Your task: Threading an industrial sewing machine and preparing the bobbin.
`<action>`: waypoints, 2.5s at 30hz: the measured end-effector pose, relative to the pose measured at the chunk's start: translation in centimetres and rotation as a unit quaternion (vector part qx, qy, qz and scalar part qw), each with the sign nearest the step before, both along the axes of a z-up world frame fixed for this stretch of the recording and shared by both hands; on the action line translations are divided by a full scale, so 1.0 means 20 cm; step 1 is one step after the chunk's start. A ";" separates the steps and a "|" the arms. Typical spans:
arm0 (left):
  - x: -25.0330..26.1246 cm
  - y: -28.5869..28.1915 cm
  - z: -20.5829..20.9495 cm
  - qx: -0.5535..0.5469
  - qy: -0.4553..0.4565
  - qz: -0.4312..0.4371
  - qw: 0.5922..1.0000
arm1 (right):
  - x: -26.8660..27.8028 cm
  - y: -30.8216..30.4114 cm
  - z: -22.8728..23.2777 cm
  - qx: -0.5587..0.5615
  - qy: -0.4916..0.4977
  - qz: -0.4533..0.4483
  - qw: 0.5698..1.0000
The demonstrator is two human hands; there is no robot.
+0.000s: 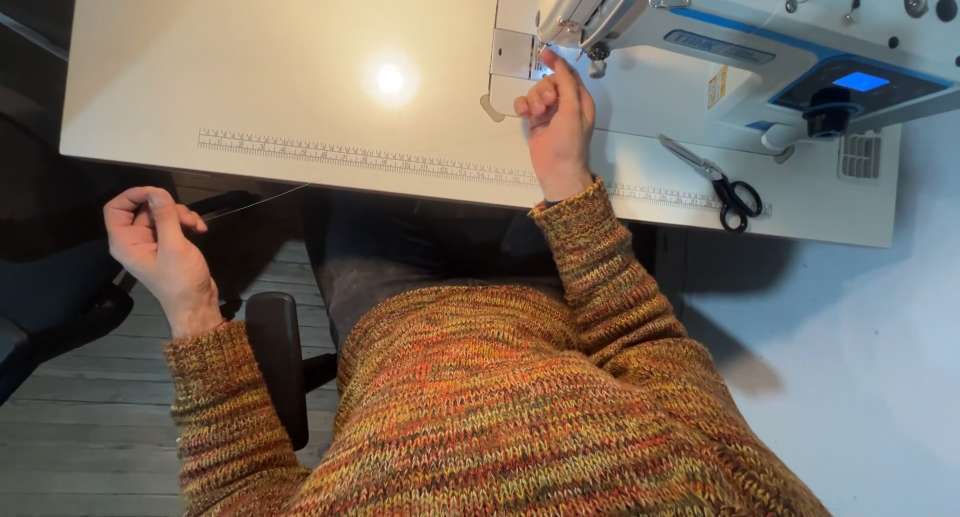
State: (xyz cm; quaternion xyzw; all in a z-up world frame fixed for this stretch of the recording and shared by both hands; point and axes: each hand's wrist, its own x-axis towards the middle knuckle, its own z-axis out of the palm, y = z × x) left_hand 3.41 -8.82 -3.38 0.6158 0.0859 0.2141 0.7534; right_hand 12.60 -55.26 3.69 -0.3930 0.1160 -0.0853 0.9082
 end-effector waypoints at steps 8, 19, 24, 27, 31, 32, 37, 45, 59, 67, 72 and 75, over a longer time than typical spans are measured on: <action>-0.02 -0.09 0.05 0.005 -0.019 -0.021 1.000 | 0.08 -0.07 -0.04 -0.073 0.044 0.041 0.995; 0.01 -0.24 0.09 0.036 -0.015 -0.047 0.998 | 0.14 -0.03 0.01 -0.189 0.086 0.042 0.977; 0.00 -0.35 0.12 0.129 -0.015 -0.048 0.990 | 0.07 -0.02 0.07 -0.229 0.070 0.111 0.965; -0.06 -0.47 0.24 0.358 -0.015 -0.026 0.933 | -0.09 -0.07 0.05 -0.180 0.091 0.143 0.969; -0.02 -0.72 0.61 0.505 -0.111 0.013 0.856 | -0.36 -0.12 0.12 -0.161 0.093 0.137 0.973; 0.01 -0.76 0.58 0.509 -0.165 -0.008 0.845 | -0.43 -0.12 0.13 -0.174 0.088 0.148 0.970; 0.09 -1.11 0.67 0.561 -0.237 -0.211 0.764 | -0.68 -0.12 0.16 -0.230 0.068 0.206 0.948; 0.09 -1.51 0.74 0.569 -0.295 -0.494 0.587 | -0.91 -0.31 0.39 -0.446 0.140 0.280 0.838; 0.42 -1.08 0.39 0.628 -0.282 -0.281 0.669 | -0.80 -0.64 0.35 -0.396 0.103 0.196 0.891; 0.27 -1.35 0.65 0.609 -0.309 -0.279 0.675 | -0.53 -0.40 0.31 -0.515 0.061 0.219 0.826; 0.27 -1.59 0.50 0.435 -0.291 -0.411 0.747 | -0.43 -0.37 0.30 -0.514 0.009 0.251 0.820; 0.26 -1.63 0.44 0.382 -0.192 -0.421 0.800 | -0.45 -0.40 0.37 -0.510 0.046 0.251 0.821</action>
